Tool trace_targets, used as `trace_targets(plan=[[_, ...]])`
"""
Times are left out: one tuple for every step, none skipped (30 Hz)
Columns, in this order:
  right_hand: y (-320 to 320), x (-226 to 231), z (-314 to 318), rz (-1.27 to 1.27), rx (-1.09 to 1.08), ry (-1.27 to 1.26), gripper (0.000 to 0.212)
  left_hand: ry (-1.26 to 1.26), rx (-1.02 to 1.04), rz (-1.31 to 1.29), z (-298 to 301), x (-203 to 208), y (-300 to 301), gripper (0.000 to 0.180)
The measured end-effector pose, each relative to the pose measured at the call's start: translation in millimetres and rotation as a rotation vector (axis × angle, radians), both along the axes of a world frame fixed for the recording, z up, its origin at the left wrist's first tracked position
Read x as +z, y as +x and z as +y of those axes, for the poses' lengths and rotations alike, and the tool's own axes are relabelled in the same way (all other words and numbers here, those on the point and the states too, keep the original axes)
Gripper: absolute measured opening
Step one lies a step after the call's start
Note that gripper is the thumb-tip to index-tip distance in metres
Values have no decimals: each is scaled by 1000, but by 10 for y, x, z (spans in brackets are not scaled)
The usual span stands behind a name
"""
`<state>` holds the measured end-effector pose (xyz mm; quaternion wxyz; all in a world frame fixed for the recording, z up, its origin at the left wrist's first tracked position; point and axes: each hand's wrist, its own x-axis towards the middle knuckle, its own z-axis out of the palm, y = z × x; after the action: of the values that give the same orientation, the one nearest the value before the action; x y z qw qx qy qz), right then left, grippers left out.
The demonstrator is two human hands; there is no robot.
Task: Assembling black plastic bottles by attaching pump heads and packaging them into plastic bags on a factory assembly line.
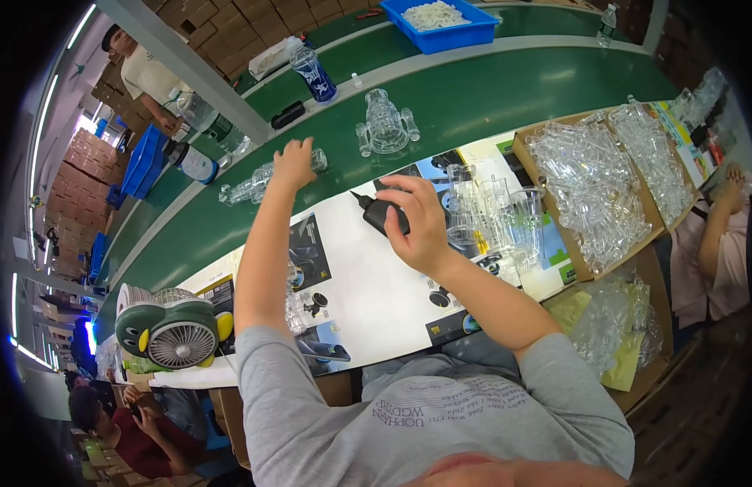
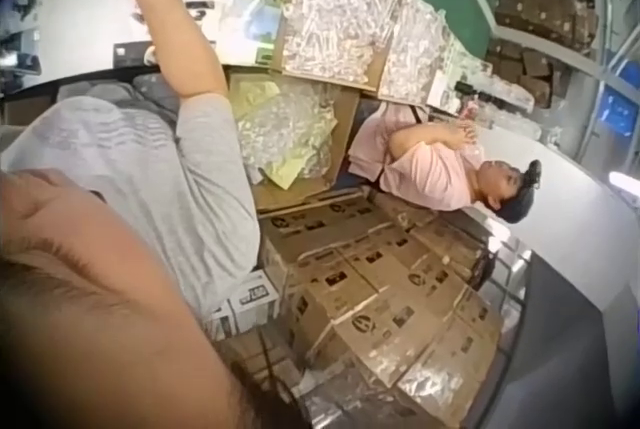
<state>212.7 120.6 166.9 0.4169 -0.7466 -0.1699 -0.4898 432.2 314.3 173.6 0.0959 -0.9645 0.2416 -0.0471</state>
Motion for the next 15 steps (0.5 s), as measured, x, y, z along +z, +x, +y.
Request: trace_targets(plan=[[1, 8, -10, -10, -10, 16, 29, -58, -67, -33, -70, 151, -135, 70], [10, 0, -14, -8, -3, 31, 28, -57, -69, -29, -118, 228, -238, 70], [14, -2, -28, -4, -6, 32, 28, -109, -264, -9, -174, 291, -357, 69], [14, 12, -29, 0, 3, 62, 28, -159, -455, 7, -216, 374, -506, 69], [16, 7, -48, 9, 6, 91, 28, -177, -534, 101, -324, 438, -705, 68], [20, 2, -64, 5, 7, 100, 27, -194, -610, 195, -430, 466, -929, 67], [23, 7, -67, 8, 8, 99, 27, -175, -666, 191, -489, 442, -1109, 65], [20, 20, -60, 19, 6, 114, 27, -82, -690, 162, -537, 388, -1211, 63], [10, 30, -55, 29, 4, 128, 27, 11, -713, 133, -566, 323, -1280, 61], [16, 25, -52, 47, 23, 144, 27, 10, -711, 130, -577, 255, -1308, 61], [16, 20, -50, 44, 26, 142, 27, 23, -741, 99, -580, 175, -1323, 59], [14, 17, -52, 66, 37, 158, 28, 36, -770, 68, -572, 117, -1336, 57], [18, 13, -51, 87, 48, 176, 28, 36, -768, 65, -557, 78, -1346, 57], [28, 13, -51, 83, 50, 176, 28, 9, -750, 98, -538, 42, -1354, 56], [42, 15, -49, 90, 34, 153, 32, -18, -730, 130, -509, 14, -1357, 54]])
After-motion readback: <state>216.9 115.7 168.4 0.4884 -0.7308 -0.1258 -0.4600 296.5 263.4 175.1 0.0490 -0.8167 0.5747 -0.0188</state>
